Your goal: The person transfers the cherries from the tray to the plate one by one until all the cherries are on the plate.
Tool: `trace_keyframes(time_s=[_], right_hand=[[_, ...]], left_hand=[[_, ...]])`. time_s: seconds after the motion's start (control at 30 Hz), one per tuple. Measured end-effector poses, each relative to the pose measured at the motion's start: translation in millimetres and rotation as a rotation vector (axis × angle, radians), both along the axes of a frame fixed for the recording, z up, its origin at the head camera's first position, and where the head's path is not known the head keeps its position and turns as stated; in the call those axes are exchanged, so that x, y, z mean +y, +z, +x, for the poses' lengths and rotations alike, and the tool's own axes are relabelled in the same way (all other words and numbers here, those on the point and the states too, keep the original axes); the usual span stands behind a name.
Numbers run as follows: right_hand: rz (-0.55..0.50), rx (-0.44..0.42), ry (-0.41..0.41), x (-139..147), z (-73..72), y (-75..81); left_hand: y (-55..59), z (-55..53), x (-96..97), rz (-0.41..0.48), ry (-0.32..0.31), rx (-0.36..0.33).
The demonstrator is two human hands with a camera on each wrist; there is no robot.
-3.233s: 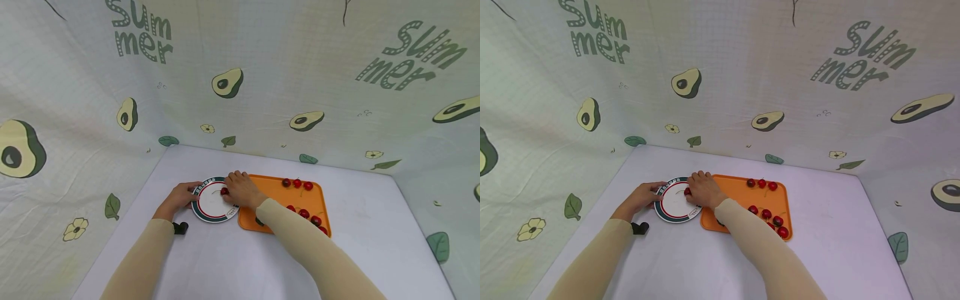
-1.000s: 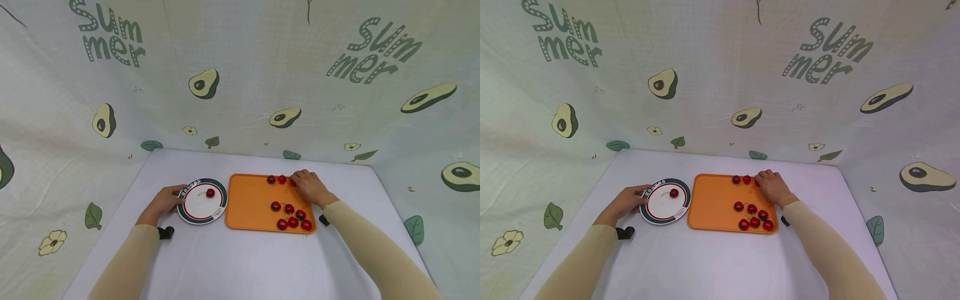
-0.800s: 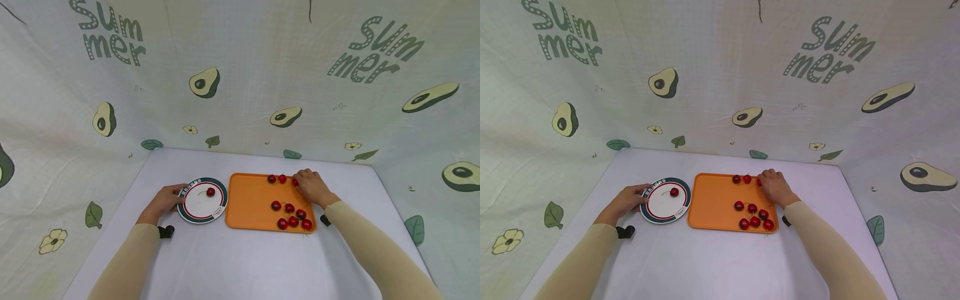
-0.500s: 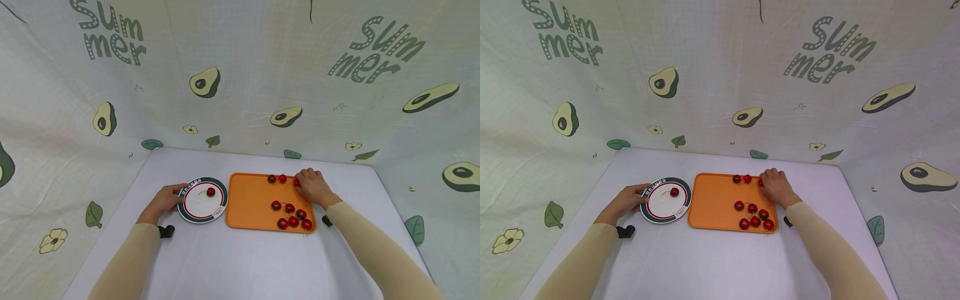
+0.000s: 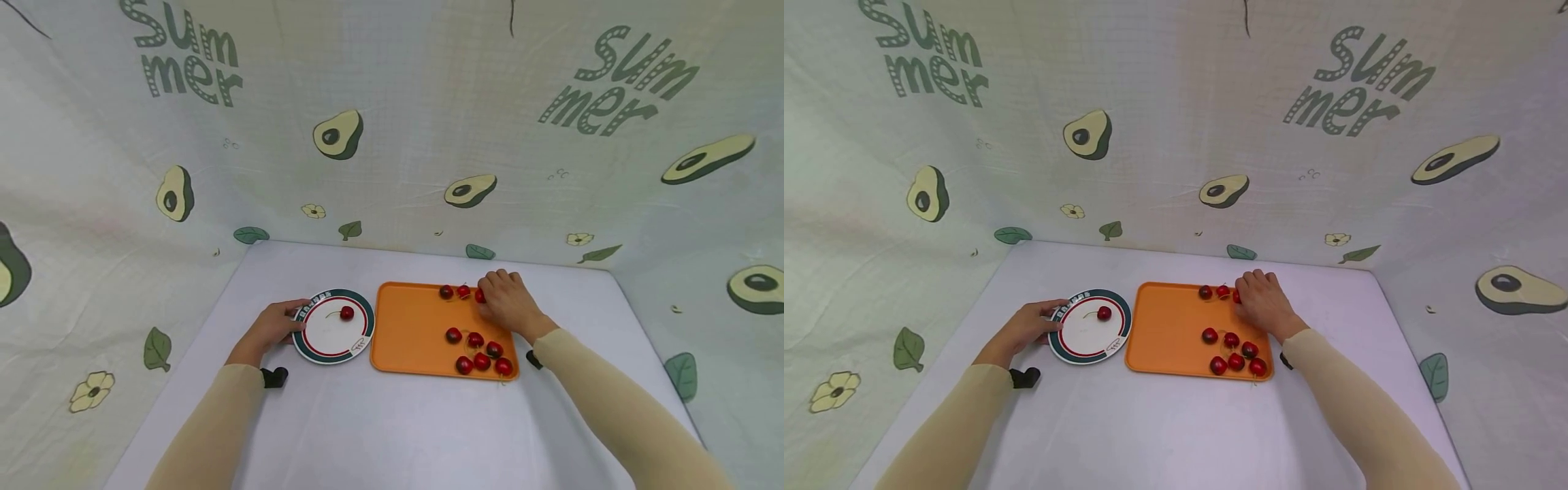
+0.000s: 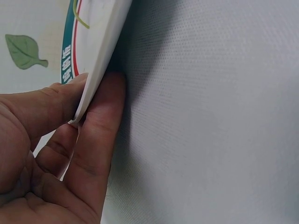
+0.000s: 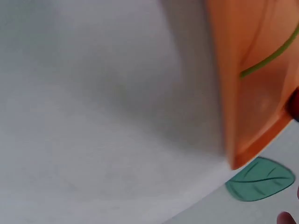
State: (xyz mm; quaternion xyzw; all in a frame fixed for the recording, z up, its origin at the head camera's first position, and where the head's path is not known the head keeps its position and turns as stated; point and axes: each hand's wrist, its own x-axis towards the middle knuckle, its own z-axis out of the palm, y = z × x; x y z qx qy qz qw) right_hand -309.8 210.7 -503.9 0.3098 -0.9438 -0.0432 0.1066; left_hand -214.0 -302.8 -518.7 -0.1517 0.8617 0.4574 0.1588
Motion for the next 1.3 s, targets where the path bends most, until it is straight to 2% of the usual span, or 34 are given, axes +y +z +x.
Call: trace_keyframes(time_s=[0.27,0.53,0.7,1.0,1.3], right_hand=[[0.014,0.053,0.103,-32.7,4.9,9.2],[-0.04,0.139,0.228,-73.1,10.4,21.8],[-0.029,0.123,0.257,-100.9,10.5,26.3],[-0.002,0.051,0.26,-151.9,16.3,29.9],[0.018,0.033,0.314,-197.1,23.6,20.4]], left_hand=[[-2.2,-2.8,3.2,-0.018,-0.003,-0.007],[-0.2,-7.6,9.4,-0.002,-0.006,0.009],[0.6,-8.6,10.5,-0.013,-0.005,0.012],[1.9,-7.3,6.7,-0.021,0.018,0.019],[0.0,-3.3,-1.8,-0.016,0.037,0.017]])
